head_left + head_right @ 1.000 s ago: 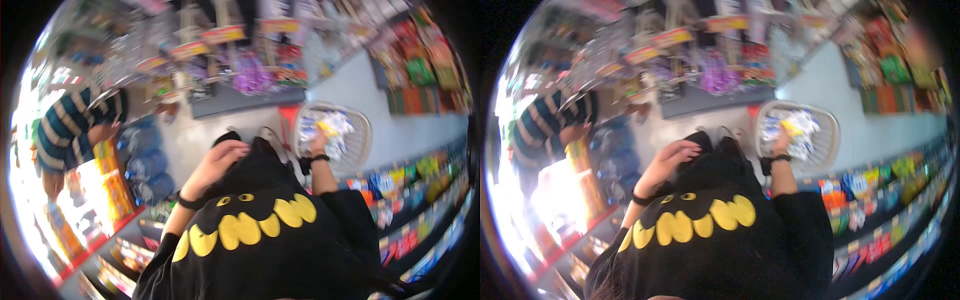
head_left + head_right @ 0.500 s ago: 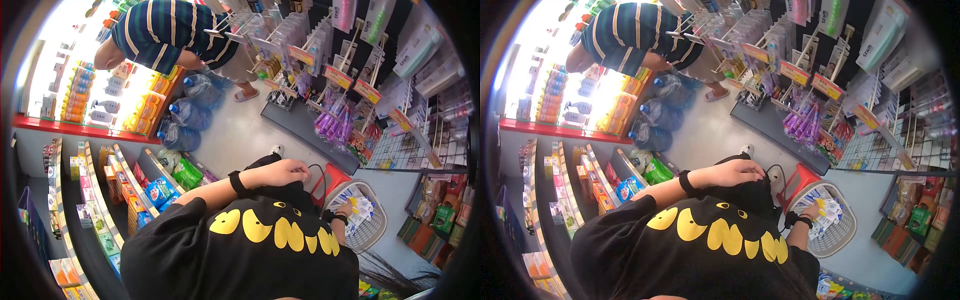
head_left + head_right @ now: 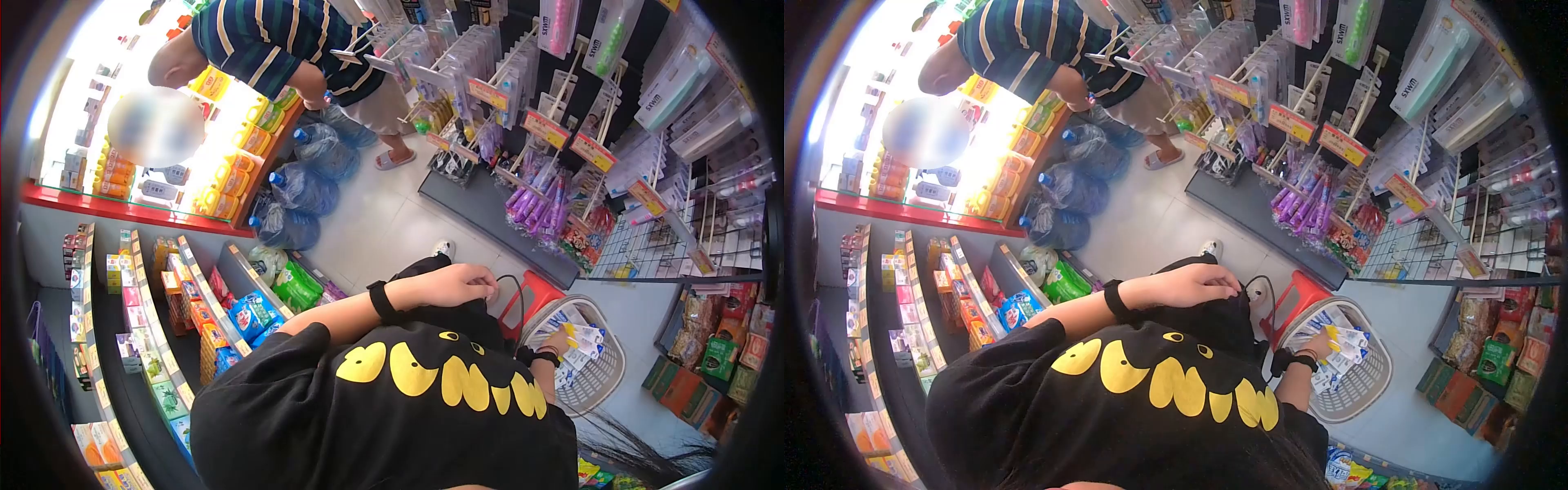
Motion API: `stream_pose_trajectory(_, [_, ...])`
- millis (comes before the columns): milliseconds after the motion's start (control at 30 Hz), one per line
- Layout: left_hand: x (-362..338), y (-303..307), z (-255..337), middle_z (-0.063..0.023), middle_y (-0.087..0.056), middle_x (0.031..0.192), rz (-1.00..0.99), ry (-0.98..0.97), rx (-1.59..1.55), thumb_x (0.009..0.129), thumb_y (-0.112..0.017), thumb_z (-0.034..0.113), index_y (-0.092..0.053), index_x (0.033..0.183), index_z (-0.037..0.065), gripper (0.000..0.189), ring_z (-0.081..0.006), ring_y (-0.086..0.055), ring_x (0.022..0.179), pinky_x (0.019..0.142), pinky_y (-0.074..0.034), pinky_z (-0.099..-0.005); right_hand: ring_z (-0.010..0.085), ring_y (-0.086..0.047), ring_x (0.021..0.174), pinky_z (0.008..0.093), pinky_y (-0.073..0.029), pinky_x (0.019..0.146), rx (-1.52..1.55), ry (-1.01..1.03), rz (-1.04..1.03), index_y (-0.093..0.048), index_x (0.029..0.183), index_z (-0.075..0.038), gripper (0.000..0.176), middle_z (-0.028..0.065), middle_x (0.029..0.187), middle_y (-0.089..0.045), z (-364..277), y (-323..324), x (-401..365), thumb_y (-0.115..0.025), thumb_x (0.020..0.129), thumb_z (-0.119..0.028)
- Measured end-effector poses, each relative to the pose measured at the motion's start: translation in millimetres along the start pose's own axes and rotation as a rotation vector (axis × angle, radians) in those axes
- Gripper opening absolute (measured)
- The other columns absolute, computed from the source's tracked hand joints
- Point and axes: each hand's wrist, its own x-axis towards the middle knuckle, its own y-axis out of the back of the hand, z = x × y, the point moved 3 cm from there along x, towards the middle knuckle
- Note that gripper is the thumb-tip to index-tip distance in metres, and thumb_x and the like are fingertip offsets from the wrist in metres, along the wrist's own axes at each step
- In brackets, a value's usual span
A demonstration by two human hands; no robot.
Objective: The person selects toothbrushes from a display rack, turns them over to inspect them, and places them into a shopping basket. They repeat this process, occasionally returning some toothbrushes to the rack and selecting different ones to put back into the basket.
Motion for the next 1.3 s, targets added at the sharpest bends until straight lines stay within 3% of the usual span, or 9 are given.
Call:
stream_pose_trajectory(167, [0.6, 1.2, 2.6, -0.0087, -0.062, 0.1, -0.009, 0.024, 0.027, 0.092, -0.049, 0.02, -0.056, 0.11, 0.001, 0.027, -0.0167, -0.057, 0.097, 0.086, -0.043, -0.029, 0.0311, -0.062, 0.085, 0.0391, -0.046, 0.077, 0.261, 0.164, -0.029, -0.063, 0.093, 0.006, 0.034, 0.0197, 0.095, -0.064, 30.8, -12.8, 30.7, -0.065, 0.079, -0.024])
stream_pose_trajectory(267, [2.2, 1.8, 1.7, -0.0088, -0.062, 0.101, -0.017, 0.025, 0.033, 0.092, -0.049, 0.02, -0.056, 0.11, 0.001, 0.027, -0.0165, -0.057, 0.097, 0.087, -0.042, -0.0291, 0.0294, -0.061, 0.081, 0.0381, -0.046, 0.076, 0.028, 0.552, -0.13, -0.062, 0.095, 0.007, 0.033, 0.017, 0.091, -0.065, 33.5, -9.8, 38.3, -0.065, 0.078, -0.022])
stream_pose_trajectory(333, [3.9, 2.7, -0.7, -0.0089, -0.062, 0.101, -0.025, 0.019, 0.041, 0.092, -0.049, 0.02, -0.056, 0.11, 0.001, 0.027, -0.0164, -0.057, 0.097, 0.087, -0.042, -0.029, 0.0199, -0.056, 0.079, 0.0312, -0.045, 0.072, 0.278, 0.069, -0.251, -0.061, 0.097, 0.004, 0.034, 0.008, 0.09, -0.061, 24.8, -0.1, 23.6, -0.067, 0.079, -0.024])
stream_pose_trajectory(533, [6.7, 5.8, -1.6, -0.0089, -0.062, 0.104, -0.035, -0.024, 0.025, 0.092, -0.049, 0.017, -0.055, 0.111, -0.001, 0.027, -0.0149, -0.056, 0.1, 0.088, -0.042, -0.0281, 0.0238, -0.058, 0.078, 0.0356, -0.047, 0.069, 0.66, -0.154, -0.092, -0.059, 0.099, 0.007, 0.039, 0.0107, 0.091, -0.06, -11.7, 23.1, -24.8, -0.07, 0.074, -0.021])
stream_pose_trajectory(700, [10.0, 11.2, -0.4, -0.0079, -0.061, 0.105, -0.056, 0.008, 0.028, 0.092, -0.049, 0.02, -0.055, 0.112, 0.0, 0.028, -0.014, -0.056, 0.099, 0.087, -0.043, -0.0274, 0.0227, -0.058, 0.078, 0.035, -0.049, 0.067, 0.68, -0.074, 0.107, -0.058, 0.099, 0.004, 0.033, 0.0093, 0.093, -0.059, 13.0, 46.7, -5.5, -0.07, 0.075, -0.014])
stream_pose_trajectory(933, [25.0, 15.2, 7.5, -0.0076, -0.06, 0.105, -0.098, -0.096, 0.035, 0.093, -0.05, 0.021, -0.054, 0.112, 0.0, 0.028, -0.0136, -0.055, 0.101, 0.089, -0.042, -0.0278, 0.0198, -0.059, 0.085, 0.0332, -0.05, 0.076, 1.03, 0.277, 0.227, -0.053, 0.108, 0.005, 0.032, 0.0113, 0.102, -0.059, -108.8, 147.3, -113.5, -0.064, 0.081, -0.01])
stream_pose_trajectory(1033, [24.0, 15.5, 35.4, -0.0088, -0.058, 0.111, -0.111, -0.193, 0.086, 0.092, -0.053, 0.02, -0.05, 0.117, 0.001, 0.032, -0.0152, -0.052, 0.107, 0.092, -0.04, -0.0291, 0.0192, -0.057, 0.092, 0.0324, -0.047, 0.083, 1.066, 0.45, 0.074, -0.051, 0.111, 0.006, 0.033, 0.0114, 0.106, -0.058, -165.1, 175.1, -154.0, -0.062, 0.083, -0.007])
stream_pose_trajectory(1100, [22.8, 13.7, 58.2, -0.0093, -0.056, 0.115, -0.123, -0.262, 0.112, 0.091, -0.055, 0.02, -0.047, 0.121, 0.002, 0.037, -0.0165, -0.05, 0.111, 0.094, -0.039, -0.0298, 0.0192, -0.053, 0.103, 0.033, -0.042, 0.092, 0.933, 0.617, -0.283, -0.046, 0.119, 0.004, 0.036, 0.0121, 0.114, -0.054, -212.3, 179.3, -189.2, -0.055, 0.085, 0.0])
stream_pose_trajectory(1300, [9.9, 7.3, 100.8, -0.0137, -0.033, 0.138, -0.283, -0.576, -0.21, 0.085, -0.062, 0.026, -0.023, 0.137, 0.005, 0.068, -0.0224, -0.03, 0.13, 0.106, -0.025, -0.0395, 0.0222, -0.052, 0.109, 0.0373, -0.039, 0.097, 0.853, 0.742, -1.103, -0.041, 0.126, -0.004, 0.068, 0.0092, 0.118, -0.052, -290.2, 150.6, -305.8, -0.068, 0.064, 0.006])
